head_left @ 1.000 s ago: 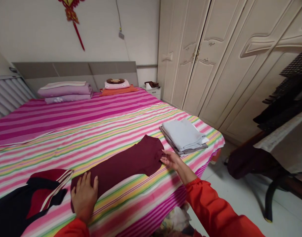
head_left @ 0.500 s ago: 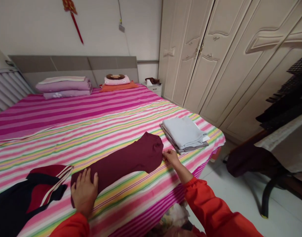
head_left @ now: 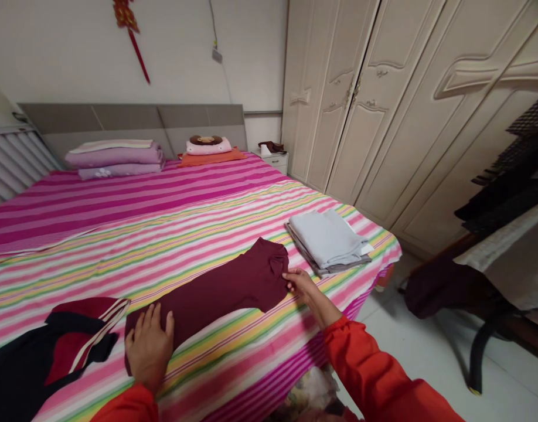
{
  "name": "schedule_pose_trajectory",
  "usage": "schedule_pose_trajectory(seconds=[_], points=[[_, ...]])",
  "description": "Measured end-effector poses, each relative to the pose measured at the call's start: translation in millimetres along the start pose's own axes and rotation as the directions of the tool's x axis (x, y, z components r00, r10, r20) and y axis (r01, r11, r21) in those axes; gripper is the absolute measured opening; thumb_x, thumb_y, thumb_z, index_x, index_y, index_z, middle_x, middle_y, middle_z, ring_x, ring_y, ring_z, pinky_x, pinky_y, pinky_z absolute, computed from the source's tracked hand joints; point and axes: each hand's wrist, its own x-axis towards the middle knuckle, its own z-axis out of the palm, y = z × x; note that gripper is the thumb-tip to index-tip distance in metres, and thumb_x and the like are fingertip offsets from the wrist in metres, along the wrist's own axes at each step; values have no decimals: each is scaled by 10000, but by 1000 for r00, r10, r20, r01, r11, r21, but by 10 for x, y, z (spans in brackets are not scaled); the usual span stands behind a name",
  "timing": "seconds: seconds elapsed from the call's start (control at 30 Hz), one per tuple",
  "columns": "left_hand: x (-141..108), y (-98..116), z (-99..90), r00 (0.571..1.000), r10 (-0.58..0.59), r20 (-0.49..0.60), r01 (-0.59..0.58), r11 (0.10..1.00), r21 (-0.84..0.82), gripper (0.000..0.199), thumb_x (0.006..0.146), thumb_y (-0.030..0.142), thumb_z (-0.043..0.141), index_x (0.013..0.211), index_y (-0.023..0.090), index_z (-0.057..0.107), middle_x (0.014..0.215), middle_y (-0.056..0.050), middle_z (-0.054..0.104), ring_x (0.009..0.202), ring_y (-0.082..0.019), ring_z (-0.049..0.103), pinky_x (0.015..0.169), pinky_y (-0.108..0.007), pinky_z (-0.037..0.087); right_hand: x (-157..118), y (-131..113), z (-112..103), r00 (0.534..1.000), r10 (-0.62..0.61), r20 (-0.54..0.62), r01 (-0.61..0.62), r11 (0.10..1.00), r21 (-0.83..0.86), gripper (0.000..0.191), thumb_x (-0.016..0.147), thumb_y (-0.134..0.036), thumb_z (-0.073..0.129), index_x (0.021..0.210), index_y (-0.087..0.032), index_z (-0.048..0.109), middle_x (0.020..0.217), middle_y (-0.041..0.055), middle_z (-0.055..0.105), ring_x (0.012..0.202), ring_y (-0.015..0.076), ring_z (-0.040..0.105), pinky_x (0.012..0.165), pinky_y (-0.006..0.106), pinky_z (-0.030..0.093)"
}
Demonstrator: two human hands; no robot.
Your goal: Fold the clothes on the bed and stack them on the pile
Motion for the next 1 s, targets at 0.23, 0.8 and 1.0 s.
schedule_pose_trajectory(seconds=[0.23, 0.8, 1.0], points=[[-21, -15, 24, 1000, 5, -13, -5, 1000, -6, 626, 943, 410, 206, 1365, 63, 514, 1402, -183, 544, 1335, -308, 436, 1098, -475, 302, -83, -96, -141, 994, 81, 71, -70, 988, -136, 306, 588, -386, 790, 699, -186, 587, 395, -106, 460, 298, 33, 266, 329, 178, 177], [-26, -20, 76, 996, 29, -89, -32, 999, -29, 606, 963, 419, 217, 1327, 62, 545, 1369, -186, 572, 1301, -315, 471, 1077, -486, 313, -247, -24, -435, 946, -222, -236, 82, 868, -489, 254, 634, -264, 724, 632, -231, 473, 637, 7, 601, 710, 206, 634, 629, 305, 483], [-19, 0, 54, 994, 38, -101, -41, 999, -23, 649, 968, 433, 178, 1306, 30, 557, 1350, -205, 582, 1276, -327, 492, 1060, -488, 325, 0, -100, -85, 876, -458, -152, 319, 785, -532, 362, 630, -405, 741, 905, -202, 622, 997, 89, 679, 979, 249, 605, 842, 360, 474]])
